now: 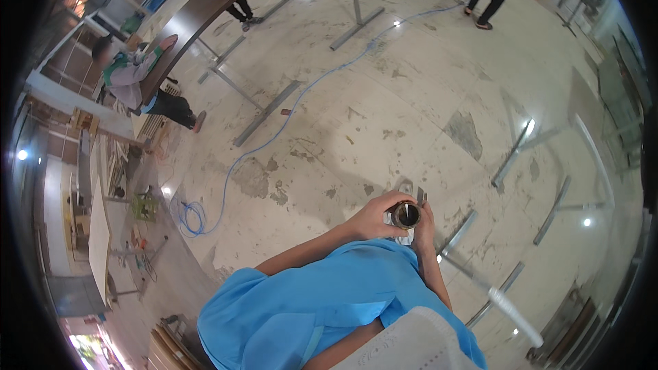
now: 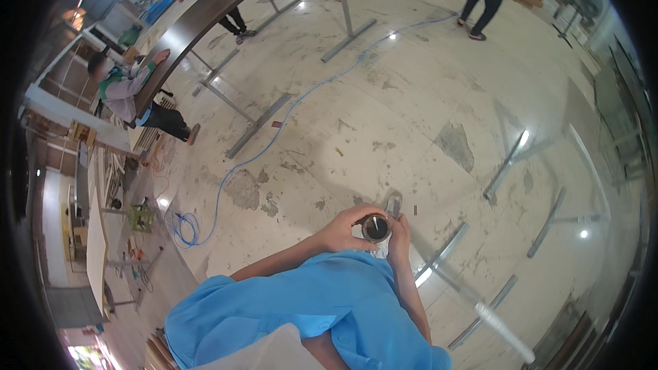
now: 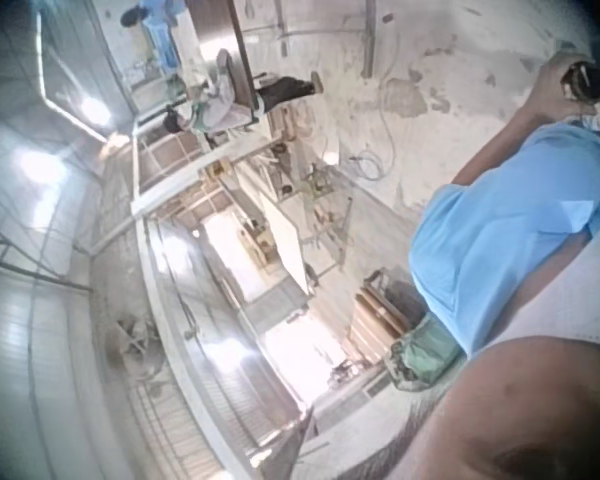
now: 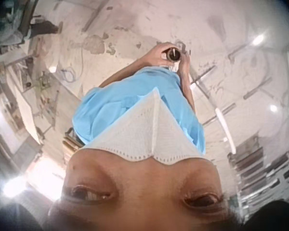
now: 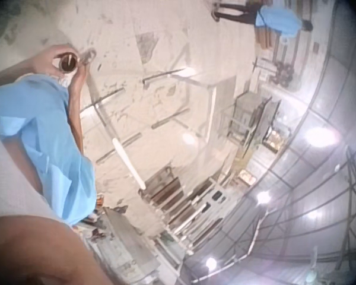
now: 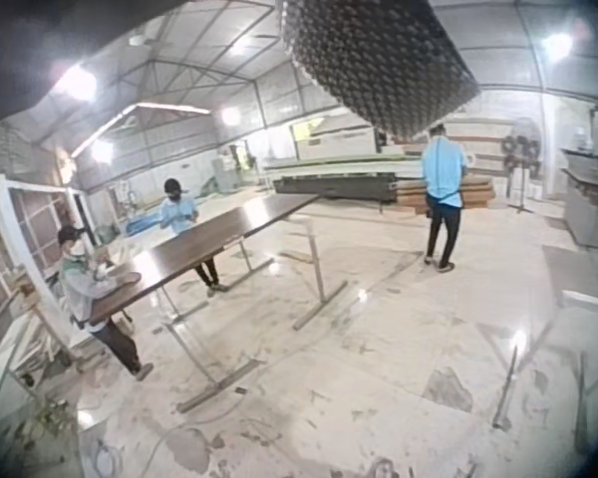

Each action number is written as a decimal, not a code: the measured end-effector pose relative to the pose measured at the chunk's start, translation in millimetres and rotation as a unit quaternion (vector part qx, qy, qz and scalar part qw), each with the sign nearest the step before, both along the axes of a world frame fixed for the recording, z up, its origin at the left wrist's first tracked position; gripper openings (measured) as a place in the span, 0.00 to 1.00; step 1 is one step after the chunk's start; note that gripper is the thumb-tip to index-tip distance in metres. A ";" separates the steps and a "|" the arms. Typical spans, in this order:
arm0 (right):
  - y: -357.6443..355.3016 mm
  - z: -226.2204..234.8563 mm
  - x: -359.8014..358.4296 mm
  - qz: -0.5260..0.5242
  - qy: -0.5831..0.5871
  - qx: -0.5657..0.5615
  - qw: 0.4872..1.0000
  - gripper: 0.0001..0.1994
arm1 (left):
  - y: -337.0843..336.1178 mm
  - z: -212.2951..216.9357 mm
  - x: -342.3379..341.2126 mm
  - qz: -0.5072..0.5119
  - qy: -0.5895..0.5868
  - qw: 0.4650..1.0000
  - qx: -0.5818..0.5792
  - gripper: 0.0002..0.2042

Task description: The person moves a cardboard box, writes on it with a marker, and then applies a finish to a wooden furniture panel using a brush and a small container. The person repeatedly dips the brush into the container and applies the finish to the surface of the panel.

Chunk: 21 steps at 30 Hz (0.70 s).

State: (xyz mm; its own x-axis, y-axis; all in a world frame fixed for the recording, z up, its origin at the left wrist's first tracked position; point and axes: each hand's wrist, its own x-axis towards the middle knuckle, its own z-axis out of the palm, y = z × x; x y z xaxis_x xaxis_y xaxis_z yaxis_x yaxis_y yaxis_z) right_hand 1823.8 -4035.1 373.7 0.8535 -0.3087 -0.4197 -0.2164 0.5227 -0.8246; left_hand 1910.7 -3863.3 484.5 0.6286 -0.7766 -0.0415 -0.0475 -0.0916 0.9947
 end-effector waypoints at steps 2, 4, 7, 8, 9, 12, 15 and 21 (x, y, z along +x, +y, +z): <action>-12.6 -6.0 48.5 0.036 -0.027 0.004 0.999 0.07 | -7.5 -4.2 36.3 0.021 -0.003 1.000 -0.003 0.34; -28.9 -9.2 98.4 0.057 -0.037 -0.008 0.998 0.08 | -20.7 -5.5 73.8 0.049 -0.003 0.999 -0.012 0.34; -65.5 -3.5 165.9 0.065 -0.005 0.018 0.998 0.09 | -51.5 1.7 124.1 0.082 -0.004 0.996 -0.017 0.34; -78.8 1.9 188.2 0.065 -0.002 -0.013 0.998 0.12 | -60.4 7.4 142.9 0.085 -0.013 0.996 -0.006 0.34; -94.2 7.5 211.7 0.070 -0.034 -0.053 0.996 0.13 | -69.4 13.0 161.0 0.088 -0.022 0.996 0.007 0.33; -142.4 26.2 273.9 0.094 -0.057 -0.005 0.994 0.19 | -92.6 27.0 201.7 0.108 -0.052 0.993 -0.002 0.33; -180.4 42.8 328.0 0.075 -0.080 -0.113 0.988 0.16 | -116.5 31.2 232.9 0.134 -0.042 0.989 -0.036 0.33; -219.1 57.0 386.6 0.060 -0.135 -0.168 0.975 0.06 | -136.7 26.3 273.1 0.147 -0.008 0.987 -0.060 0.33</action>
State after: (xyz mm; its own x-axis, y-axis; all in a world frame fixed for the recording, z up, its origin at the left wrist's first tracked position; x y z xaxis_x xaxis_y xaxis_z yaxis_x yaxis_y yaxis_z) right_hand 2210.4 -4254.3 430.7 0.9577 -0.2800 -0.0667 -0.0103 0.1983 -0.9801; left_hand 2183.9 -4000.1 510.8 0.8269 -0.5600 0.0512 -0.0524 0.0139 0.9985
